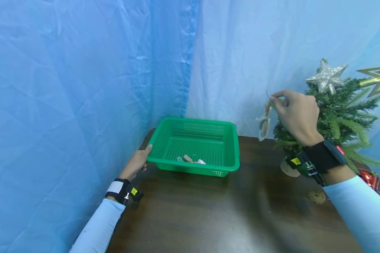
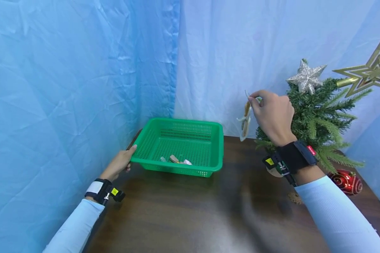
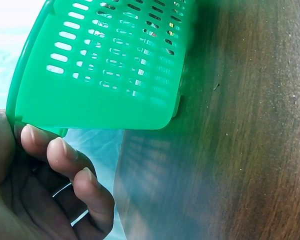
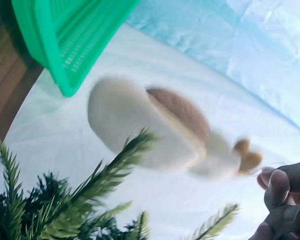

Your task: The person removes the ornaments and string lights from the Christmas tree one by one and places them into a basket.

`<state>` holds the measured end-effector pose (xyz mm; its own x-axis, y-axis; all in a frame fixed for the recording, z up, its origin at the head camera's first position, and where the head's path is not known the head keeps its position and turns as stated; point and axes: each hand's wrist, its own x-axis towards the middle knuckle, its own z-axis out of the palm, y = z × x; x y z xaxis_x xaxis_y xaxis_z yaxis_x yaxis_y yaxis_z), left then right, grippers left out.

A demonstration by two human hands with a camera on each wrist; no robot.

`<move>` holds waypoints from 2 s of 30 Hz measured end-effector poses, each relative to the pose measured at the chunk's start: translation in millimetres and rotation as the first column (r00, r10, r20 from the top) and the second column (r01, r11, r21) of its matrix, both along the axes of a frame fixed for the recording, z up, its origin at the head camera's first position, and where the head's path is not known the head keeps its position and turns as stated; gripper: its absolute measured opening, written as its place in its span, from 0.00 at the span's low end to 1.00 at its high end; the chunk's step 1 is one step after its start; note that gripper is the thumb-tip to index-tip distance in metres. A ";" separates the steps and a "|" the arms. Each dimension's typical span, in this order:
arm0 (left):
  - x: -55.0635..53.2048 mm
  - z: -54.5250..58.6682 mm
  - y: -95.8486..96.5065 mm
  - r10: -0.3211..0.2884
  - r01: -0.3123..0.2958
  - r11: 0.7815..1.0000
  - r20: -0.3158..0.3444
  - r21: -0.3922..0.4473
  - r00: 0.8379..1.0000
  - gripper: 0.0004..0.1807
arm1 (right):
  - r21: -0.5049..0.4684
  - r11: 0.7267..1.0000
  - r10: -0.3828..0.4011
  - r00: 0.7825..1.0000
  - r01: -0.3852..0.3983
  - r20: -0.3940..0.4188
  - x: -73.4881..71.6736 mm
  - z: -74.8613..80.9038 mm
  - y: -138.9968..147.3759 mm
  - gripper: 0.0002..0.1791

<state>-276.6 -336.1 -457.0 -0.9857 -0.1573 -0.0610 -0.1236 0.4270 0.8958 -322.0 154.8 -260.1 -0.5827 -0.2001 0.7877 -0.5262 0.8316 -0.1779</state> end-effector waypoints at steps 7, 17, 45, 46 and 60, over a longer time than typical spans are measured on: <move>0.9 3.2 1.5 0.013 -0.013 1.000 0.011 -0.021 1.000 0.34 | 0.012 0.999 0.042 0.999 -0.042 -0.018 14.7 2.3 -6.7 0.15; -0.5 1.5 0.8 0.002 -0.002 1.000 0.005 -0.021 1.000 0.35 | 0.021 0.997 0.078 0.997 -0.078 0.015 19.6 -7.3 -3.4 0.13; -4.3 0.0 -0.5 -0.020 0.020 1.000 0.003 -0.002 1.000 0.34 | 0.071 0.991 0.106 0.993 -0.110 0.060 31.8 -10.5 -18.9 0.11; -4.2 0.2 -0.3 -0.018 0.018 1.000 0.003 -0.004 1.000 0.34 | 0.072 0.991 0.110 0.992 -0.115 0.061 32.0 -10.8 -19.8 0.11; -3.7 -0.6 0.9 -0.002 0.002 1.000 -0.003 -0.024 1.000 0.35 | 0.075 0.988 0.129 0.989 -0.135 0.072 30.5 -15.7 -32.2 0.11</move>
